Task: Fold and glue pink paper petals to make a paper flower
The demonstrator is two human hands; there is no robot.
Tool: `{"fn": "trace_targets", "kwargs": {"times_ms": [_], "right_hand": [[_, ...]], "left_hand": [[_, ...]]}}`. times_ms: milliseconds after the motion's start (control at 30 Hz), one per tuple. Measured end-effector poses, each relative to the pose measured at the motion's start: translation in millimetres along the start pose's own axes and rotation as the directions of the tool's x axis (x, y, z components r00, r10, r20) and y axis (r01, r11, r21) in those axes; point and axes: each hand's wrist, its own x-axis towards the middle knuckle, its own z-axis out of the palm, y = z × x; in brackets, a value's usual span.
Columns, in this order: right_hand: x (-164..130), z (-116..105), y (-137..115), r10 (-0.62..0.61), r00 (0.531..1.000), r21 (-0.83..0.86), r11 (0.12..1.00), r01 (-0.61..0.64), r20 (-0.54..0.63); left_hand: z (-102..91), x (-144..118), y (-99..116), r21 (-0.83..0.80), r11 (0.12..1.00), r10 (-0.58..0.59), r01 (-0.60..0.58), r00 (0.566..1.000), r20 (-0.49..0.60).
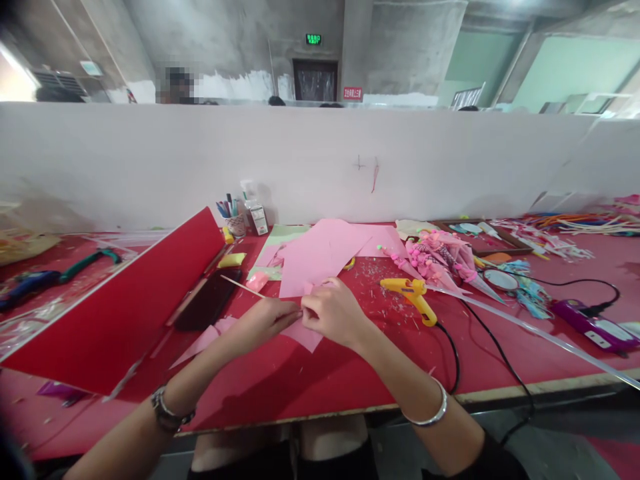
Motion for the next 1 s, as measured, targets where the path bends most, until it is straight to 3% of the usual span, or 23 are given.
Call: {"fn": "trace_targets", "kwargs": {"times_ms": [267,367,433,500,600,667,733,800,867,933,1000], "right_hand": [[-20,-4,33,0.114,0.993,0.009,0.993,-0.114,0.017],[-28,-8,45,0.264,0.964,0.009,0.965,-0.264,-0.031],[-30,-7,46,0.365,0.928,0.117,0.927,-0.356,-0.067],[-28,-1,42,0.41,0.911,0.346,0.86,-0.376,-0.031],[-20,16,30,0.366,0.925,0.69,0.644,-0.33,0.1],[-13,28,23,0.334,0.93,0.787,0.528,-0.32,0.154],[-8,38,20,0.342,0.92,0.804,0.484,-0.346,0.19],[-4,45,21,0.381,0.9,0.791,0.474,-0.387,0.212],[0,51,25,0.421,0.881,0.78,0.47,-0.414,0.215],[3,56,27,0.442,0.872,0.778,0.464,-0.424,0.211],[5,59,28,0.446,0.869,0.783,0.454,-0.426,0.214]], "left_hand": [[-10.1,-14,-13,-0.095,0.994,-0.045,0.047,0.999,0.026],[-14.0,-21,-21,-0.113,0.988,-0.101,0.102,0.995,0.014],[-14.0,-23,-24,-0.149,0.978,-0.148,0.145,0.989,-0.011],[-9.9,-23,-24,-0.222,0.958,-0.196,0.185,0.98,-0.032],[3.1,-16,-25,-0.363,0.913,-0.225,0.184,0.971,-0.074],[12.6,-9,-27,-0.416,0.895,-0.229,0.161,0.966,-0.119],[20.0,-4,-29,-0.424,0.89,-0.256,0.166,0.953,-0.163],[24.2,0,-31,-0.329,0.925,-0.279,0.191,0.929,-0.243],[26.3,2,-32,-0.125,0.964,-0.262,0.234,0.913,-0.314],[27.6,4,-31,0.093,0.952,-0.248,0.291,0.914,-0.321],[29.4,5,-32,0.187,0.926,-0.272,0.329,0.922,-0.277]]}}
